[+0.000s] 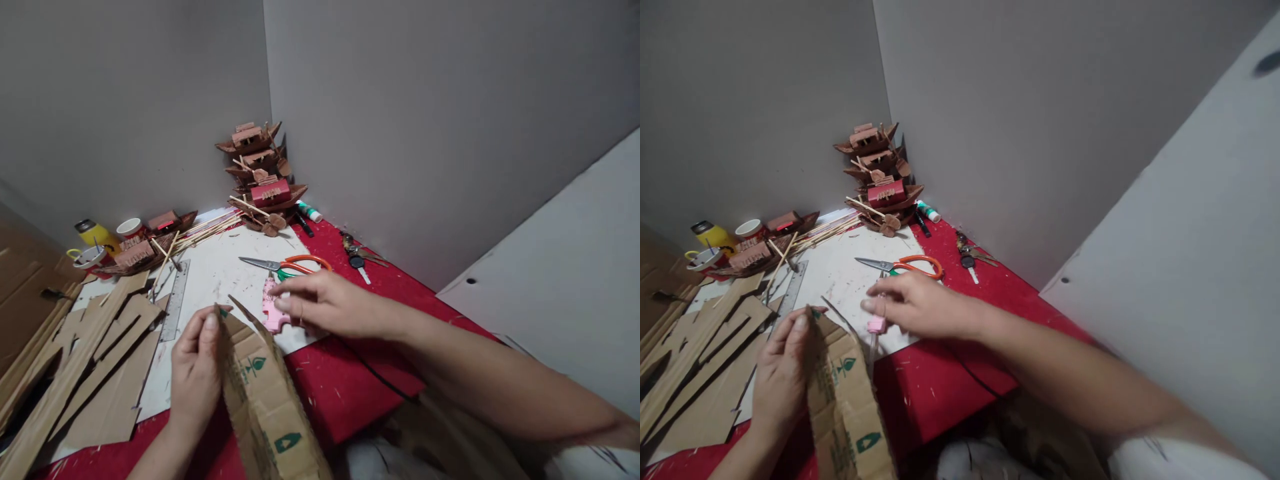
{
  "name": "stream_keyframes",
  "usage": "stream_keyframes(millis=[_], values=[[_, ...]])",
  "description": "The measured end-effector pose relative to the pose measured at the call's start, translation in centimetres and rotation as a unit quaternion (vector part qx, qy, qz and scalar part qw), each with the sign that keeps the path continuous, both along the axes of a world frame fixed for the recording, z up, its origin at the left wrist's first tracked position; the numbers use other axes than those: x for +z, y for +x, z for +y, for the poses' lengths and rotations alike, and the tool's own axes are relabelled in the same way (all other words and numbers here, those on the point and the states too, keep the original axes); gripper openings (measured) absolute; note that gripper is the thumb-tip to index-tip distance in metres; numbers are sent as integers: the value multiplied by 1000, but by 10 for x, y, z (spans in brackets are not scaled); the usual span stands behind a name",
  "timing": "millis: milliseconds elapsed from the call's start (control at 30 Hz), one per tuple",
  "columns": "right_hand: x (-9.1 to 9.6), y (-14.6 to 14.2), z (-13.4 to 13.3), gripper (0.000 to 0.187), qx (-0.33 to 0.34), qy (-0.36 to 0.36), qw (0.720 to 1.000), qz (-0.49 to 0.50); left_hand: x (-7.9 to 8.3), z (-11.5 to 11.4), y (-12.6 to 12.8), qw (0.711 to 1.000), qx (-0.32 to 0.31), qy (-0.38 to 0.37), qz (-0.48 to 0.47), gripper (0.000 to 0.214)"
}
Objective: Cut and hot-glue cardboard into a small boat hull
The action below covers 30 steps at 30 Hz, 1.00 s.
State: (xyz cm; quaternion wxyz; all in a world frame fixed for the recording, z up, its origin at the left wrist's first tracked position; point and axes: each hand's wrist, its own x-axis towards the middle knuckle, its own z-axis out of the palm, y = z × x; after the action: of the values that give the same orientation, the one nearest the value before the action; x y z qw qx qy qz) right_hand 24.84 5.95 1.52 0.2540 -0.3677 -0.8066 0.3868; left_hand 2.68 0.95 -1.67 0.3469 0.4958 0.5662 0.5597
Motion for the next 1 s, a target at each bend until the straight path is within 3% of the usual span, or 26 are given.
stream_keyframes(millis=[133, 267, 400, 500, 600, 667, 733, 800, 900, 1000], values=[[3, 13, 17, 33, -91, 118, 978, -147, 9, 12, -20, 996, 46, -15, -80, 39], [-4, 1, 11, 27, -23, 173, 937, -302, 20, 18, -32, 996, 41, -18, -83, 45], [-17, -18, 0, 24, -24, 209, 913, -349, 24, 16, -36, 997, 8, -12, -72, 47], [-21, -20, -1, 22, -30, 192, 928, -317, 23, 13, -36, 995, -33, -8, -92, 41], [-13, -7, 2, 28, -65, 127, 971, -193, 25, 9, -36, 990, -75, -13, -121, 36], [-5, 5, 1, 33, -110, 14, 993, -30, 28, 6, -36, 986, -92, -19, -136, 34], [-3, 16, -2, 37, -141, -99, 971, 168, 31, 3, -35, 984, -102, -25, -141, 34], [-8, 22, -7, 46, -87, -171, 925, 329, 34, -1, -33, 984, -110, -29, -135, 33], [-26, 22, -15, 38, 13, -288, 889, 356, 33, -6, -30, 985, -122, -25, -117, 28], [-38, 17, -17, 42, 14, -312, 901, 300, 30, -8, -29, 985, -135, -8, -102, 25]])
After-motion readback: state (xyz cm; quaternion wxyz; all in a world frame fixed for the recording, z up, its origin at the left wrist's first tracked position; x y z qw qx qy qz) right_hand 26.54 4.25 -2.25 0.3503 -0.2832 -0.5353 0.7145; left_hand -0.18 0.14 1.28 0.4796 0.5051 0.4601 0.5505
